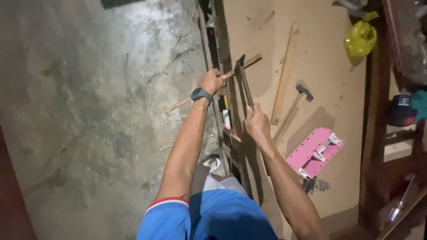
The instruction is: The person repeatedly uses a hammer to tap and shape a thin wooden stick held against a workbench. They periodically use pliers to grip and adjust the stick. The process involves alternating between hammering and gripping to refine the wood's shape.
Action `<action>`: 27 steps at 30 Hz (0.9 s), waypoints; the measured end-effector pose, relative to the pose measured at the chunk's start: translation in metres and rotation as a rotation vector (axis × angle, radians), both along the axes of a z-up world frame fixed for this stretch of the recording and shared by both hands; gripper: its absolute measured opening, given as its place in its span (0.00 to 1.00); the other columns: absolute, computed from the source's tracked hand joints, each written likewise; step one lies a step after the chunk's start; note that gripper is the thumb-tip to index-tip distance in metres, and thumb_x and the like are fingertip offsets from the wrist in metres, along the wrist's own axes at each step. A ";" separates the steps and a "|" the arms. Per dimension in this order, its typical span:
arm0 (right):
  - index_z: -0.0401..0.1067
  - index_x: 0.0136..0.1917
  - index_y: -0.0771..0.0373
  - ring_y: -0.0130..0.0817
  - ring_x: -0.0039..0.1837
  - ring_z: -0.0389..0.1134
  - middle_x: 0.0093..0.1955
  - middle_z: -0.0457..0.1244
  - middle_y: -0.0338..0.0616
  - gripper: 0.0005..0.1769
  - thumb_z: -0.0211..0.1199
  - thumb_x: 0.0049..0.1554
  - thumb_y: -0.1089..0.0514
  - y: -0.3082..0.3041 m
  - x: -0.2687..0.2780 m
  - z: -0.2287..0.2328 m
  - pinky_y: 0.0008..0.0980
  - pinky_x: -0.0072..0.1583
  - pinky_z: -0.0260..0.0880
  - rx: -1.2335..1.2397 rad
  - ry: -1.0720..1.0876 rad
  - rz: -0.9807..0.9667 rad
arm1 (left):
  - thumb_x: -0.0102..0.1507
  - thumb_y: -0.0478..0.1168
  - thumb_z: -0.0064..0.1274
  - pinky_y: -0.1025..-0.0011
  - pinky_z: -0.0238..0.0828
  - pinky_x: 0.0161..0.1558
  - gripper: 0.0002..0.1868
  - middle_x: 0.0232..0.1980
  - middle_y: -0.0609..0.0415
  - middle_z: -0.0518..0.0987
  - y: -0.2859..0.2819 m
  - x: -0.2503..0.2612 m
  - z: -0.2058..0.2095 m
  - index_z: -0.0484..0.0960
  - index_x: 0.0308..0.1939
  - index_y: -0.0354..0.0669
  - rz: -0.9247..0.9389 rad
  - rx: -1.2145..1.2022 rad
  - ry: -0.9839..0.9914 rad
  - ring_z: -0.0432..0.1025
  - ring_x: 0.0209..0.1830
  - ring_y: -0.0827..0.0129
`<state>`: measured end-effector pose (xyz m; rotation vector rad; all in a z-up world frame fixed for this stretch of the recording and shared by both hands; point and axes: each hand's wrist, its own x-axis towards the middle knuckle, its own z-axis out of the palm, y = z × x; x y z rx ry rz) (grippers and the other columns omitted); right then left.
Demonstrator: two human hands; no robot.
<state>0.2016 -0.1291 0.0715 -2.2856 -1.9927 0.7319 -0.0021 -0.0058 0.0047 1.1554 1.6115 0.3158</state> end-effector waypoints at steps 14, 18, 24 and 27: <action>0.67 0.51 0.63 0.64 0.40 0.72 0.34 0.66 0.63 0.22 0.42 0.70 0.44 -0.005 -0.014 0.024 0.57 0.38 0.69 0.009 0.077 -0.055 | 0.69 0.53 0.53 0.50 0.76 0.57 0.23 0.56 0.45 0.84 0.000 -0.003 0.033 0.83 0.61 0.46 0.021 -0.043 0.044 0.78 0.59 0.48; 0.68 0.54 0.61 0.55 0.41 0.73 0.36 0.67 0.58 0.19 0.43 0.70 0.47 -0.027 -0.021 0.055 0.47 0.39 0.70 0.172 0.221 -0.134 | 0.69 0.52 0.52 0.49 0.77 0.58 0.20 0.54 0.49 0.85 0.003 -0.001 0.016 0.84 0.60 0.50 -0.015 0.002 0.105 0.78 0.58 0.48; 0.70 0.56 0.69 0.68 0.50 0.72 0.45 0.68 0.67 0.16 0.56 0.66 0.52 -0.091 0.019 0.047 0.62 0.50 0.70 0.183 0.082 -0.344 | 0.71 0.47 0.51 0.44 0.71 0.65 0.21 0.64 0.46 0.80 -0.014 0.008 0.086 0.79 0.67 0.48 -0.098 -0.001 -0.028 0.72 0.67 0.45; 0.70 0.62 0.71 0.61 0.64 0.69 0.58 0.67 0.65 0.16 0.54 0.66 0.58 -0.118 0.042 0.023 0.56 0.64 0.68 0.055 0.041 -0.437 | 0.70 0.37 0.50 0.61 0.81 0.25 0.13 0.49 0.45 0.82 -0.008 0.020 -0.031 0.80 0.58 0.50 0.138 -0.111 -0.535 0.81 0.28 0.52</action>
